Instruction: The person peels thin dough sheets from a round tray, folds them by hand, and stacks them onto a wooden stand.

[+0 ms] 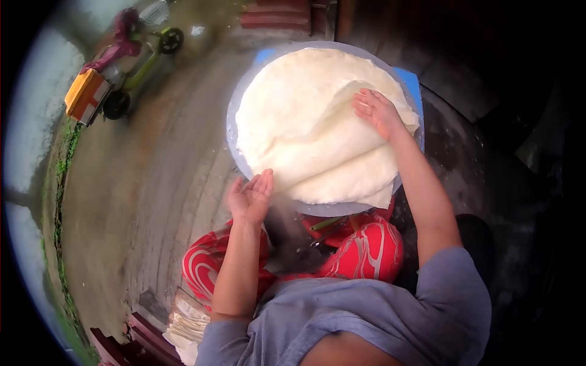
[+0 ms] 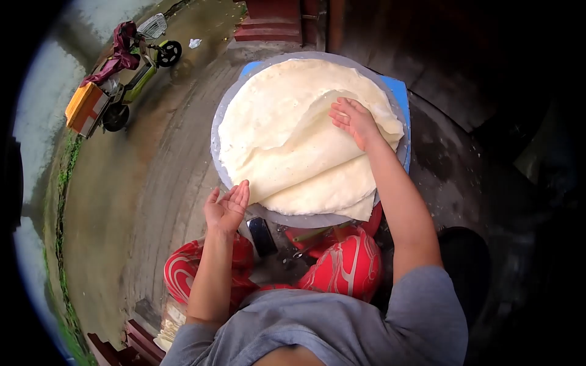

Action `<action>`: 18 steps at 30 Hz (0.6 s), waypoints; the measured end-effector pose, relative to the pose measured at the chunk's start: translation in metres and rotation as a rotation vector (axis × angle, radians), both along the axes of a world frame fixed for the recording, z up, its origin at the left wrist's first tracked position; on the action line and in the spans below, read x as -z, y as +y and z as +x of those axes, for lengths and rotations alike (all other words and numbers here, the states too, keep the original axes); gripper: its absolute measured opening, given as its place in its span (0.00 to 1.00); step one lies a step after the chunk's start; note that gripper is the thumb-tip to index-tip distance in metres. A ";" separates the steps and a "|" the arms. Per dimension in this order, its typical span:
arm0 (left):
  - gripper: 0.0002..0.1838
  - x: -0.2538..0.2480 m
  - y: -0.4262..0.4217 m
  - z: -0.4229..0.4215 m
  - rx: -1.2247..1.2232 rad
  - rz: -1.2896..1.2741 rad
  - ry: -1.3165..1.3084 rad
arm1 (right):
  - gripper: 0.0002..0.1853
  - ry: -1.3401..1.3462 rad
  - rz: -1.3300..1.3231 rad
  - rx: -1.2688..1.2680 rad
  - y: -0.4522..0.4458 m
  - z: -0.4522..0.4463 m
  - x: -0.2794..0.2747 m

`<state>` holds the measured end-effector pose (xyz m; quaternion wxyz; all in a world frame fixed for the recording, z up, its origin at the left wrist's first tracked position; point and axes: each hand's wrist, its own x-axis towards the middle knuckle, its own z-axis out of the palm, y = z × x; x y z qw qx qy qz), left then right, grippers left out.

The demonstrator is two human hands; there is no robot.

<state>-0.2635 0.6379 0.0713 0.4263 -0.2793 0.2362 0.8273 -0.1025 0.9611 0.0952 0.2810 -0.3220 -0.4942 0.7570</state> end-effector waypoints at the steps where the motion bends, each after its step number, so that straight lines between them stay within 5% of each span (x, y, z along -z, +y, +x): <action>1: 0.24 0.009 0.000 0.004 0.055 -0.110 0.156 | 0.18 -0.225 0.213 -0.072 -0.006 -0.001 0.011; 2: 0.24 0.017 -0.001 0.010 0.053 -0.114 0.154 | 0.18 -0.226 0.209 -0.076 -0.011 0.003 0.020; 4: 0.19 0.027 -0.004 0.025 0.233 -0.563 0.822 | 0.19 -0.452 1.163 -0.434 -0.027 0.016 0.032; 5: 0.17 0.058 -0.009 0.023 0.255 -0.731 1.023 | 0.21 -0.507 1.314 -0.452 -0.041 0.020 0.037; 6: 0.21 0.087 -0.013 0.020 0.174 -1.024 1.638 | 0.22 -0.563 1.465 -0.468 -0.057 0.023 0.040; 8: 0.22 0.069 -0.008 0.038 0.085 -1.652 1.876 | 0.25 -0.576 1.480 -0.532 -0.075 0.026 0.049; 9: 0.22 0.083 -0.012 0.035 0.087 -1.646 1.878 | 0.25 -0.614 1.518 -0.514 -0.084 0.027 0.052; 11: 0.17 0.119 -0.022 0.023 0.315 -1.017 1.325 | 0.28 -0.673 1.531 -0.501 -0.090 0.020 0.059; 14: 0.12 0.073 -0.024 0.025 0.410 -1.251 1.472 | 0.32 -0.611 1.534 -0.550 -0.115 0.000 0.036; 18: 0.14 0.036 -0.011 0.013 0.197 -1.106 1.638 | 0.32 -0.679 1.628 -0.566 -0.171 -0.043 0.013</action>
